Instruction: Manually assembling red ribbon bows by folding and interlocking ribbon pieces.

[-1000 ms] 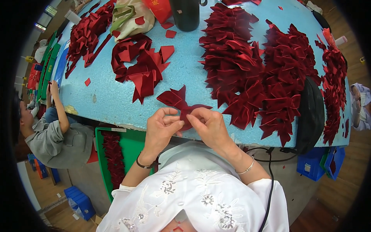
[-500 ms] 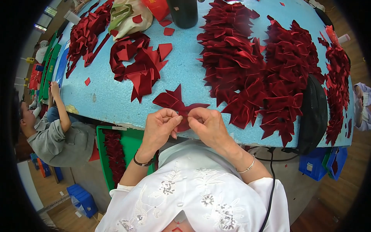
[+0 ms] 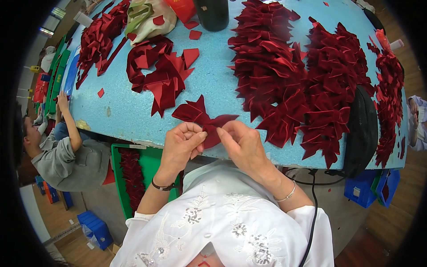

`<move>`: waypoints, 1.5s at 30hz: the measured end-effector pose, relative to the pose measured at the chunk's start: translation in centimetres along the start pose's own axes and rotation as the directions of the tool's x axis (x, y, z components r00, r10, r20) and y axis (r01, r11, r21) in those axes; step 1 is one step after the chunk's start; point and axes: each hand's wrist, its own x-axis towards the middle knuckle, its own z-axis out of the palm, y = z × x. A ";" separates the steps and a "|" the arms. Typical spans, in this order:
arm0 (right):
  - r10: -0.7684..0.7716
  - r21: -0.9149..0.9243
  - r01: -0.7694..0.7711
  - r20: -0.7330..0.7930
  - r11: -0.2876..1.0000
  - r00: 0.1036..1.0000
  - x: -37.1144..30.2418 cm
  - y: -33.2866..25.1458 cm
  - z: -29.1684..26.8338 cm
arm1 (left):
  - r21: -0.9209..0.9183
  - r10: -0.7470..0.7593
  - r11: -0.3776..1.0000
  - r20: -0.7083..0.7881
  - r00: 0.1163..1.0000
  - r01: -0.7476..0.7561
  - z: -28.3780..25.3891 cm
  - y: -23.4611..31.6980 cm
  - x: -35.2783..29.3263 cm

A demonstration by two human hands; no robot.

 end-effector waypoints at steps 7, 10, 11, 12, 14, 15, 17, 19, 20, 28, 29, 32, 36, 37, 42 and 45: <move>0.101 0.210 -0.096 -0.010 0.973 0.995 -0.8 0.7 1.1 | -0.166 0.019 0.986 -0.025 1.000 -0.023 0.3 -0.9 -0.3; 0.078 0.192 -0.064 -0.065 0.979 0.995 -0.9 1.9 1.2 | 0.006 0.167 0.986 -0.128 0.978 -0.168 0.6 -2.0 -0.6; 0.069 0.166 -0.058 -0.065 0.984 0.995 -1.0 1.9 1.2 | 0.006 0.165 0.986 -0.127 0.978 -0.166 0.6 -2.1 -1.0; 0.061 0.141 -0.051 -0.064 0.989 0.996 -1.0 1.8 1.3 | 0.179 0.269 0.953 -0.142 0.953 -0.243 0.6 -2.0 -1.5; 0.055 0.115 -0.047 -0.066 0.992 0.996 -1.1 1.5 1.2 | 0.505 0.469 0.786 -0.113 0.876 -0.356 0.5 -1.7 -2.3; 0.075 0.138 -0.066 -0.060 0.988 0.995 -1.1 1.0 1.2 | 0.506 0.467 0.787 -0.115 0.876 -0.353 0.2 -1.4 -2.3; 0.116 0.182 -0.105 -0.050 0.978 0.992 -1.2 0.3 1.1 | 0.697 0.780 0.356 0.145 0.609 -0.622 -0.5 -0.6 -1.3; 0.129 0.202 -0.117 -0.048 0.972 0.990 -1.1 0.3 1.0 | 0.724 0.848 0.093 0.302 0.435 -0.684 -1.1 -0.3 -0.4; 0.141 0.223 -0.126 -0.052 0.967 0.989 -1.2 0.3 1.0 | 0.701 0.808 0.046 0.393 0.439 -0.712 -1.4 -0.5 0.1; -0.455 -0.292 0.438 0.013 0.850 0.891 -2.0 0.9 -0.1 | 0.658 0.667 0.035 0.545 0.508 -0.752 -2.5 -1.1 0.8; -0.561 -0.357 0.554 0.094 0.752 0.823 -2.0 0.9 -0.1 | 0.663 0.666 0.041 0.540 0.515 -0.748 -2.5 -1.1 0.7; -0.659 -0.460 0.649 0.167 0.606 0.733 -1.3 1.7 0.4 | 0.664 0.668 0.051 0.533 0.520 -0.746 -2.4 -1.4 0.7; -0.712 -0.551 0.725 0.300 0.414 0.635 -0.6 1.8 0.7 | 0.664 0.670 0.053 0.530 0.520 -0.746 -2.6 -1.7 0.6; -0.714 -0.571 0.740 0.343 0.357 0.610 -0.6 1.8 0.8 | 0.666 0.669 0.052 0.530 0.521 -0.744 -2.7 -1.8 0.5; -0.689 -0.578 0.763 0.427 0.291 0.586 -0.8 2.0 0.1 | 0.677 0.670 0.074 0.510 0.540 -0.732 -2.4 -2.1 0.3; -0.704 -0.562 0.786 0.449 0.256 0.550 -0.6 1.9 0.0 | 0.689 0.666 0.065 0.509 0.545 -0.722 -2.6 -2.3 0.3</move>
